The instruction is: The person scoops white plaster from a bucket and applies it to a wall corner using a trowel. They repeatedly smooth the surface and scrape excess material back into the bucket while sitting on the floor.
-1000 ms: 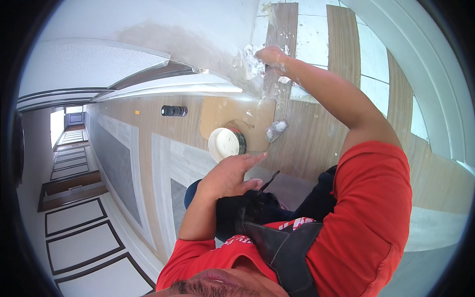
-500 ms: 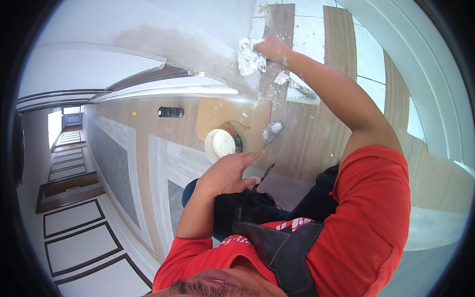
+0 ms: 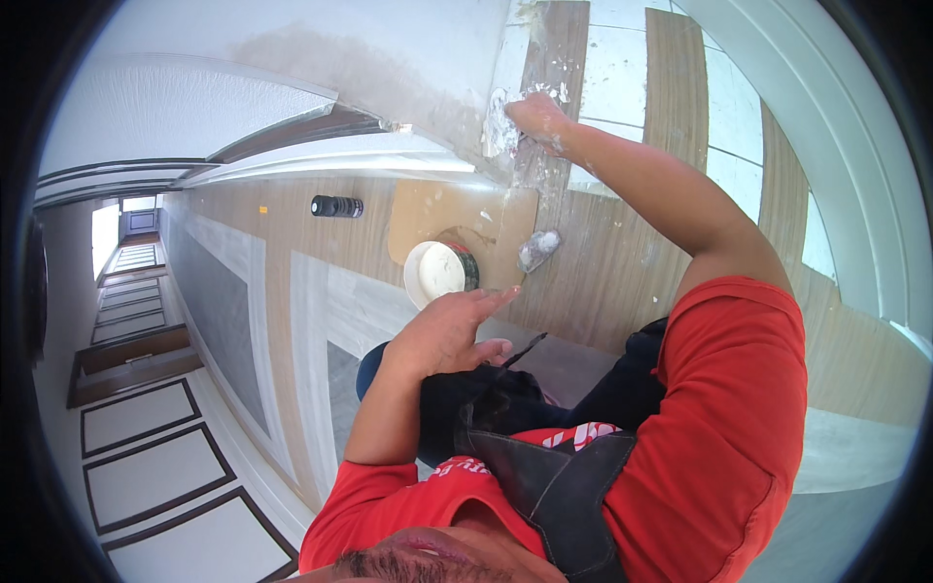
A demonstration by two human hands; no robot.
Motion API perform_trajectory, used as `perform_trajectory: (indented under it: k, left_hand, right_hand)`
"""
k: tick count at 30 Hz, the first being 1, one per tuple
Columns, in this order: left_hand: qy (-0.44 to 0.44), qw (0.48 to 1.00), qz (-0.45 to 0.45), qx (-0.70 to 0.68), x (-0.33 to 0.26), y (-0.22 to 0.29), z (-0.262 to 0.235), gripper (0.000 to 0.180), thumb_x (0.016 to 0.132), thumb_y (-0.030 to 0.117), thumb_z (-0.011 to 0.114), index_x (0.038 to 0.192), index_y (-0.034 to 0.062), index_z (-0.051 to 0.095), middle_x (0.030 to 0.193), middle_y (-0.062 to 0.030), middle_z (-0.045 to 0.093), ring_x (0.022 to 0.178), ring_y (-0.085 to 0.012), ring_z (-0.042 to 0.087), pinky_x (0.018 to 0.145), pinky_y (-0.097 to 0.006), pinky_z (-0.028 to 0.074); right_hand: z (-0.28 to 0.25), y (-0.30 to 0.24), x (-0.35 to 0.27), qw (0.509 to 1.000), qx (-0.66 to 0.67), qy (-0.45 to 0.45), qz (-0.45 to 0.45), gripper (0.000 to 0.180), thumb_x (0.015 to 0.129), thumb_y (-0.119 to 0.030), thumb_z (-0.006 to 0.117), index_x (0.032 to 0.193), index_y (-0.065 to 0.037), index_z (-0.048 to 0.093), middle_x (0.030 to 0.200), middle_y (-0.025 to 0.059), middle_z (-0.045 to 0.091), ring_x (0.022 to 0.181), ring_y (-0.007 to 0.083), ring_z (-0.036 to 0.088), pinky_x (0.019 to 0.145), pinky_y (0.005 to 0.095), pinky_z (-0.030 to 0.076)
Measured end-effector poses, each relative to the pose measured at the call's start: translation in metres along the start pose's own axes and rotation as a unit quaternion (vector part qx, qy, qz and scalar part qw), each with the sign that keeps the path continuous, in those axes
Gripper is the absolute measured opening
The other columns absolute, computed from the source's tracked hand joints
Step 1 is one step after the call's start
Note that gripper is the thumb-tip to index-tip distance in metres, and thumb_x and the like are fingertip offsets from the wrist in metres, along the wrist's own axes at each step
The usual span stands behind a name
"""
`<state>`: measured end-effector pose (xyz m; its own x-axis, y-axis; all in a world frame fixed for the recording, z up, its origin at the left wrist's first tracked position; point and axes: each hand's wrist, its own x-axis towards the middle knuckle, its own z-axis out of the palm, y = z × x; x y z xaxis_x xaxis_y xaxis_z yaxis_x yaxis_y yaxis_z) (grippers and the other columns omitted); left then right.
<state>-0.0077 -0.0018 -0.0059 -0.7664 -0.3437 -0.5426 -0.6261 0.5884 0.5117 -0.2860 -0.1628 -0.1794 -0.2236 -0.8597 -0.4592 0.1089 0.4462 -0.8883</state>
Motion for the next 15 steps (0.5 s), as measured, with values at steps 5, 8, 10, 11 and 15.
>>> perform_trajectory:
  k: [5, 8, 10, 11, 15]
  left_hand:
    - [0.006, 1.0, -0.013, 0.005, -0.007, 0.002, 0.0, 0.071, 0.086, 0.025, 0.078, 0.148, 0.0029, 0.051, 0.126, -0.0262, 0.066, 0.113, -0.0451, 0.063, 0.098, -0.048, 0.051]
    - [0.01, 1.0, -0.001, 0.02, -0.007, 0.005, -0.002, 0.071, 0.086, 0.025, 0.078, 0.148, 0.0026, 0.051, 0.126, -0.0261, 0.066, 0.113, -0.0452, 0.063, 0.098, -0.048, 0.052]
    - [0.007, 1.0, 0.0, 0.02, -0.005, 0.006, -0.002, 0.071, 0.086, 0.025, 0.078, 0.148, 0.0026, 0.051, 0.125, -0.0264, 0.066, 0.112, -0.0453, 0.064, 0.097, -0.049, 0.052]
    - [0.005, 1.0, 0.002, 0.021, -0.004, 0.007, -0.002, 0.071, 0.086, 0.024, 0.078, 0.148, 0.0026, 0.051, 0.124, -0.0265, 0.066, 0.112, -0.0454, 0.064, 0.097, -0.049, 0.051]
    - [-0.014, 1.0, -0.006, 0.015, 0.0, 0.009, -0.003, 0.074, 0.086, 0.024, 0.078, 0.151, 0.0028, 0.048, 0.121, -0.0276, 0.067, 0.11, -0.0456, 0.064, 0.097, -0.049, 0.051]
  right_hand:
    - [0.019, -0.038, -0.039, 1.0, 0.012, -0.01, -0.021, 0.036, 0.092, -0.019, 0.061, 0.097, 0.016, 0.064, 0.09, 0.0215, 0.067, 0.078, 0.0309, 0.071, 0.065, 0.04, 0.063]
    - [0.017, -0.051, -0.038, 0.999, 0.015, -0.032, -0.026, 0.037, 0.092, -0.02, 0.061, 0.097, 0.017, 0.063, 0.089, 0.021, 0.068, 0.073, 0.0317, 0.074, 0.067, 0.0391, 0.064]
    - [0.021, -0.061, -0.04, 0.998, 0.019, -0.041, -0.039, 0.038, 0.092, -0.021, 0.061, 0.096, 0.017, 0.064, 0.09, 0.0215, 0.07, 0.073, 0.0316, 0.076, 0.067, 0.0388, 0.064]
    - [0.025, -0.066, -0.04, 0.998, 0.029, -0.04, -0.05, 0.039, 0.092, -0.021, 0.062, 0.096, 0.018, 0.064, 0.09, 0.0221, 0.071, 0.073, 0.0314, 0.076, 0.067, 0.0383, 0.064]
    - [0.036, -0.093, -0.051, 0.998, -0.02, -0.022, -0.062, 0.04, 0.092, -0.022, 0.062, 0.095, 0.018, 0.067, 0.087, 0.0256, 0.073, 0.078, 0.031, 0.079, 0.067, 0.0377, 0.063]
